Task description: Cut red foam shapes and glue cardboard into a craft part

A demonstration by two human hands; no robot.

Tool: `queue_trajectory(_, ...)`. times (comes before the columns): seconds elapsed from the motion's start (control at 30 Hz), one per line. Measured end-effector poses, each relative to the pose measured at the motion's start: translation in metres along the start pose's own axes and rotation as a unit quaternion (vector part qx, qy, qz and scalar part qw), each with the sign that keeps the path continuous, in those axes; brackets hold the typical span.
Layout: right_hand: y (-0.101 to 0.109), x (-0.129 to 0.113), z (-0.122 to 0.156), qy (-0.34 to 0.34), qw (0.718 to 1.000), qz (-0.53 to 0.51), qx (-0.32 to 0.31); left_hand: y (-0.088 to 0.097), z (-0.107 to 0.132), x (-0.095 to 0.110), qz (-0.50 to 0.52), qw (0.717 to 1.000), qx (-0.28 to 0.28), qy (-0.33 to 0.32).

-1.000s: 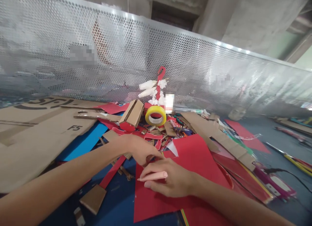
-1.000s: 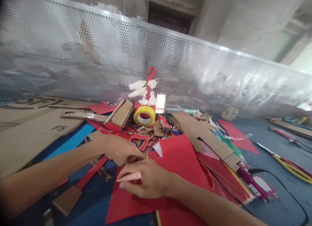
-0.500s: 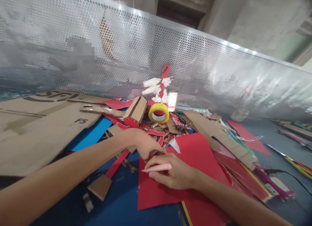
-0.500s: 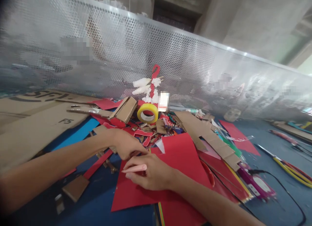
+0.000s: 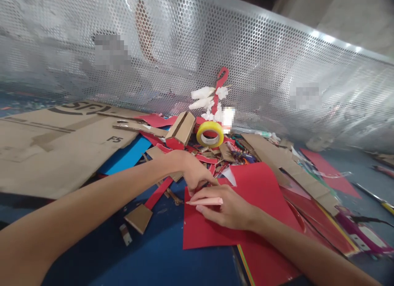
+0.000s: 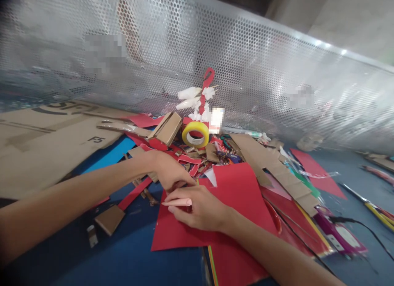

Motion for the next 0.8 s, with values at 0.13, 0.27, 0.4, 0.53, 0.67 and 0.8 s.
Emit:
queue_trajectory(0.13,-0.0012,0.0013,-0.0007,0.011,1.000,0.000,-0.001,-0.0006,0.0010,0.0000,-0.007,1.000,-0.005,0.009)
queue_trajectory(0.27,-0.0016,0.0026,-0.0003,0.021,1.000,-0.001,-0.001,-0.0002,0.0023,0.0033,-0.017,1.000,-0.001,0.015)
queue_trajectory(0.4,-0.0007,0.0019,0.0004,0.010,1.000,0.003,0.007,-0.0006,0.0016,0.0039,-0.034,0.999,-0.007,0.018)
queue_trajectory(0.53,0.0000,0.0034,0.0009,-0.010,1.000,0.000,0.021,-0.0006,0.0007,0.0033,-0.042,0.999,-0.007,0.020)
queue_trajectory(0.67,-0.0016,0.0062,0.0008,0.013,1.000,0.006,0.005,0.0002,0.0015,0.0047,-0.045,0.999,-0.004,0.026)
queue_trajectory(0.8,-0.0012,0.0047,0.0003,0.020,1.000,0.018,0.003,0.0002,0.0015,0.0044,-0.027,0.999,0.003,0.022)
Point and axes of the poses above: each hand's wrist, its own z-axis away from the middle knuckle, its own y-axis out of the back of the hand, x = y × z, the point moved 2 cm from there along -z, towards the middle knuckle, and after that the axes turned 2 degrees about -y, right-handed, at the moved point
